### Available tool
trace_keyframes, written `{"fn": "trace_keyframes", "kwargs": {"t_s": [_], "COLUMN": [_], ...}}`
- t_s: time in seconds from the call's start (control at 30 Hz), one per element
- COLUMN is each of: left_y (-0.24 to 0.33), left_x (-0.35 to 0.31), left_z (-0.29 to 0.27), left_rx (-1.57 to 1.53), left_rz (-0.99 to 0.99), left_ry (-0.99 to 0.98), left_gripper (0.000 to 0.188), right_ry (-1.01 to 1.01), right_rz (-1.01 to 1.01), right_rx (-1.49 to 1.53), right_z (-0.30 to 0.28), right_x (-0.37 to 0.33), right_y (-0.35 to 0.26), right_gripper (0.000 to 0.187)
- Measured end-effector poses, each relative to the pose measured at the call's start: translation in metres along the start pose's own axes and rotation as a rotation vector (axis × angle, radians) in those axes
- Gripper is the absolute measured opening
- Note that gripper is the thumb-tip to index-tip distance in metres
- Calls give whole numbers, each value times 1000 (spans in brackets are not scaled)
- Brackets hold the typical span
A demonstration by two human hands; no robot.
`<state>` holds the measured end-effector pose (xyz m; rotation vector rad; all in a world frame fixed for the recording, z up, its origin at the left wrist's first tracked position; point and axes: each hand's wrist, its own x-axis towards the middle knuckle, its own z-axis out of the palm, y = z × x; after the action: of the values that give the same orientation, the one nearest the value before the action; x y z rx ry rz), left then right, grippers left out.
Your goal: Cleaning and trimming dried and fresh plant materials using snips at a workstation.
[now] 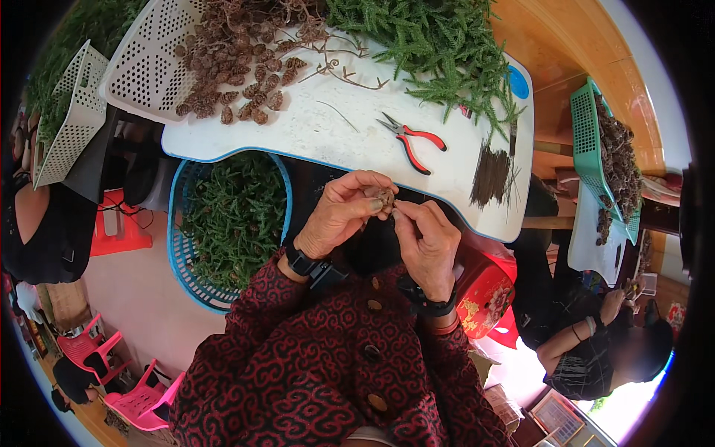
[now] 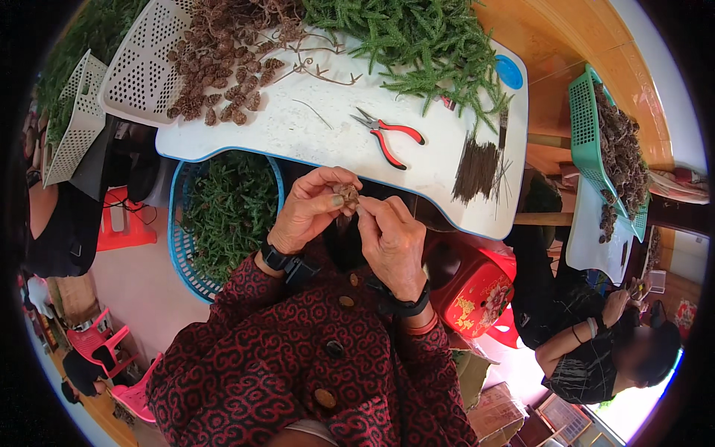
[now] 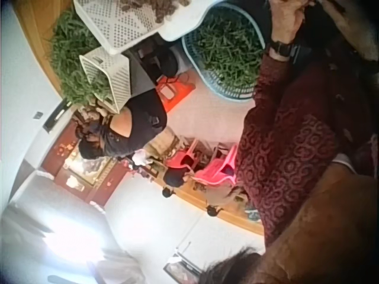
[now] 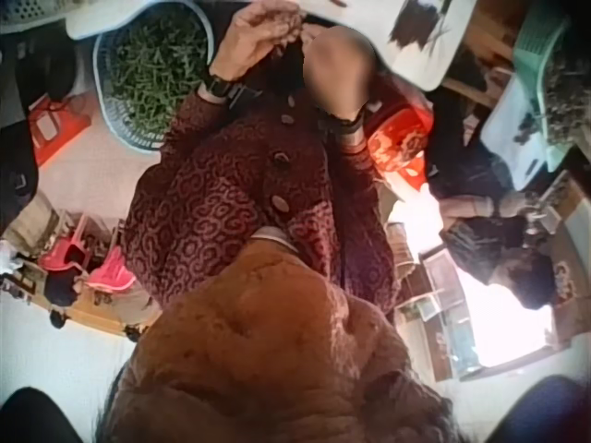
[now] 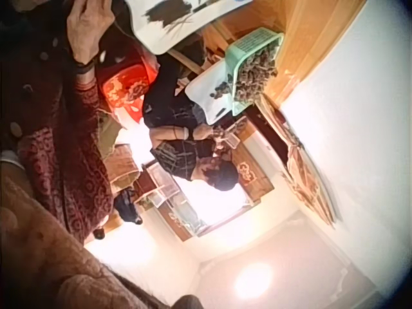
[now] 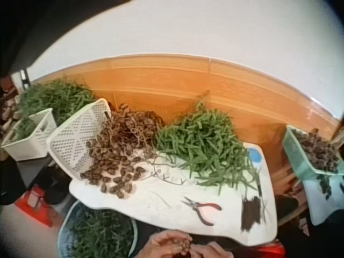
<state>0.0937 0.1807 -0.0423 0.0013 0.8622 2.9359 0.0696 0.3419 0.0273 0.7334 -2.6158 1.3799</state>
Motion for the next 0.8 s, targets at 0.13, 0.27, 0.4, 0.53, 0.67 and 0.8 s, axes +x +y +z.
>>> {"fn": "trace_keyframes", "kwargs": {"t_s": [0.13,0.27,0.4,0.53,0.67,0.8], "left_y": [-1,-4,-7,-10,-12,-10], "left_x": [1,2,2,4,4,4], "left_z": [-3,-8,-9,-9,-10,-9], "left_rx": [-62,-79,-100,-127,-134,-169], "left_rz": [-25,-31,-43,-34,-29,-38], "left_ry": [-2,-43,-58,-68,-78,-66], "left_gripper": [27,27,27,26,24,20], "right_ry": [18,-23,-56,-44,-57,-39], "right_rz": [39,246,336,382,363,348], "right_rx": [55,147,219,251,260,303], "right_z": [3,2,-1,-2,-2,0], "right_x": [-2,-5,-3,-3,-2,0], "right_y": [0,-3,-7,-8,-8,-11], "right_gripper": [16,18,19,19,18,17]}}
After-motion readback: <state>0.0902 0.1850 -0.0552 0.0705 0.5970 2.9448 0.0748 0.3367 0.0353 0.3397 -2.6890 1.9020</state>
